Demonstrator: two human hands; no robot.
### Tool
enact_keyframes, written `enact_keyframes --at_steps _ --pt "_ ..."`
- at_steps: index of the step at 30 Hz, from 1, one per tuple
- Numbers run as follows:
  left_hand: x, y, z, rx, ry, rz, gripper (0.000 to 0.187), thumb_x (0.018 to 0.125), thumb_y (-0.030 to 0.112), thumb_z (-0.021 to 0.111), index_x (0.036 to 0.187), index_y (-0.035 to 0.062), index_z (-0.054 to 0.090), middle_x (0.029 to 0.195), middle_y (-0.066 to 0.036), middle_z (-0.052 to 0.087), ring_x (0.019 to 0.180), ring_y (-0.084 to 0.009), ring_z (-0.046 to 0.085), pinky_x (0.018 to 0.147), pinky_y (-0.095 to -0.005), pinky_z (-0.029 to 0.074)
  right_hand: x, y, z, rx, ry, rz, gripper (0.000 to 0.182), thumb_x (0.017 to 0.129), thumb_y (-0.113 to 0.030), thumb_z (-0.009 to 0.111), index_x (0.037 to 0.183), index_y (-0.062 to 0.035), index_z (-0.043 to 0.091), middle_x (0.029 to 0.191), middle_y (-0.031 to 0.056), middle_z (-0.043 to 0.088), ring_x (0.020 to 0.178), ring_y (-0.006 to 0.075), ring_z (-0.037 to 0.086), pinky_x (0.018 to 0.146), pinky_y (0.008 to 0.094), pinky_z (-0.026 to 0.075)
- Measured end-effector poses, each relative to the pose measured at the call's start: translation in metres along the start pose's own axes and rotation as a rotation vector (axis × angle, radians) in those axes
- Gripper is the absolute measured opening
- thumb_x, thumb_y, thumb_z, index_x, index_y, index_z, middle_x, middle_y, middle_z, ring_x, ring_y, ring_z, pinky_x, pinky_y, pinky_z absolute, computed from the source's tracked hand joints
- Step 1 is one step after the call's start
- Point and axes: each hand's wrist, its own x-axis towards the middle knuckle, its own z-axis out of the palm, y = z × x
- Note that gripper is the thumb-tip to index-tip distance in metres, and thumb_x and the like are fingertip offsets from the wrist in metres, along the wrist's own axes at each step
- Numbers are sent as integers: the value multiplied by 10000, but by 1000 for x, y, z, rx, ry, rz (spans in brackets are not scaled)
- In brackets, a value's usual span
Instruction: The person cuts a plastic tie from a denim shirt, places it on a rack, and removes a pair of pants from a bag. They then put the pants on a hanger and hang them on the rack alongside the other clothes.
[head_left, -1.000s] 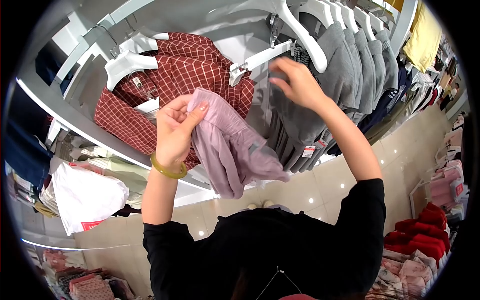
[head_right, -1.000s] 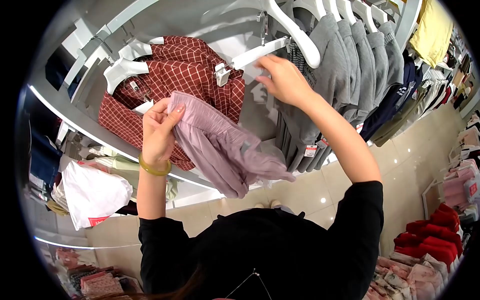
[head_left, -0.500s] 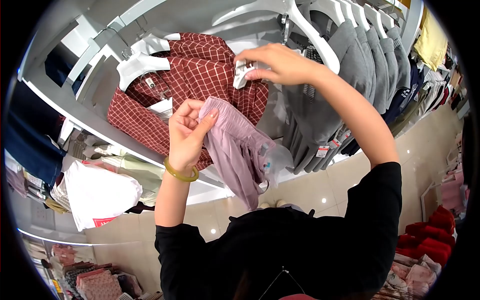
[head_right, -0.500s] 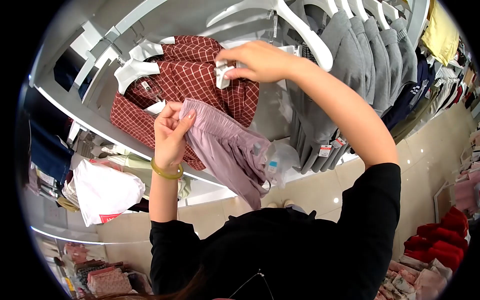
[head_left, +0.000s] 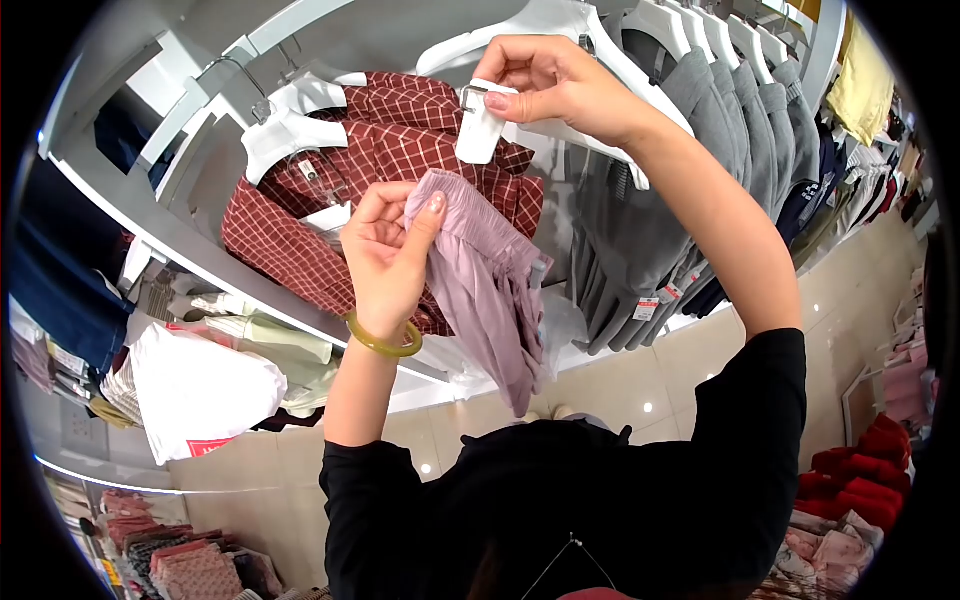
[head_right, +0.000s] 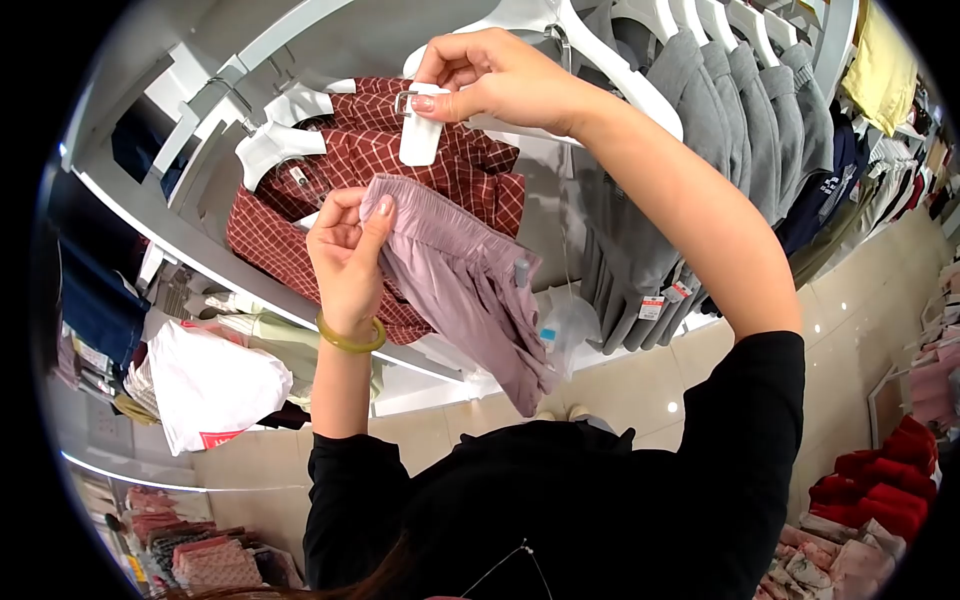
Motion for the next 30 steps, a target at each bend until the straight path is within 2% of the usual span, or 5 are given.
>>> enact_keyframes --at_steps 8,21,24,26,30 --pt "8 -1 15 4 15 114 119 833 -44 603 915 -23 520 858 -81 625 739 -52 572 642 -164 460 6 -9 5 191 112 -38 103 779 -77 692 809 -19 613 768 21 625 742 78 574 692 226 447" --pt "19 -9 21 14 81 209 130 841 -49 590 921 -11 496 824 -47 592 721 -35 538 642 -152 442 11 2 5 252 192 -91 104 750 -41 708 796 -23 616 766 36 641 713 82 586 678 229 464" --pt "23 -13 24 -34 70 204 128 848 -38 586 922 1 491 909 -71 573 780 -52 533 700 -178 445 12 4 7 258 181 -94 108 749 -48 712 793 -22 618 768 38 642 711 82 585 680 229 463" --pt "27 -16 28 -63 110 343 129 859 -14 581 933 16 480 1056 -104 522 877 -78 519 769 -214 438 13 2 6 271 182 -66 115 746 -57 718 793 -22 619 767 37 641 712 81 581 682 226 460" --pt "30 -16 28 -56 117 352 129 869 7 575 940 27 470 1158 -123 457 938 -99 500 814 -241 426 14 5 8 292 182 -68 119 745 -63 721 793 -22 620 768 36 640 715 80 577 683 223 457"
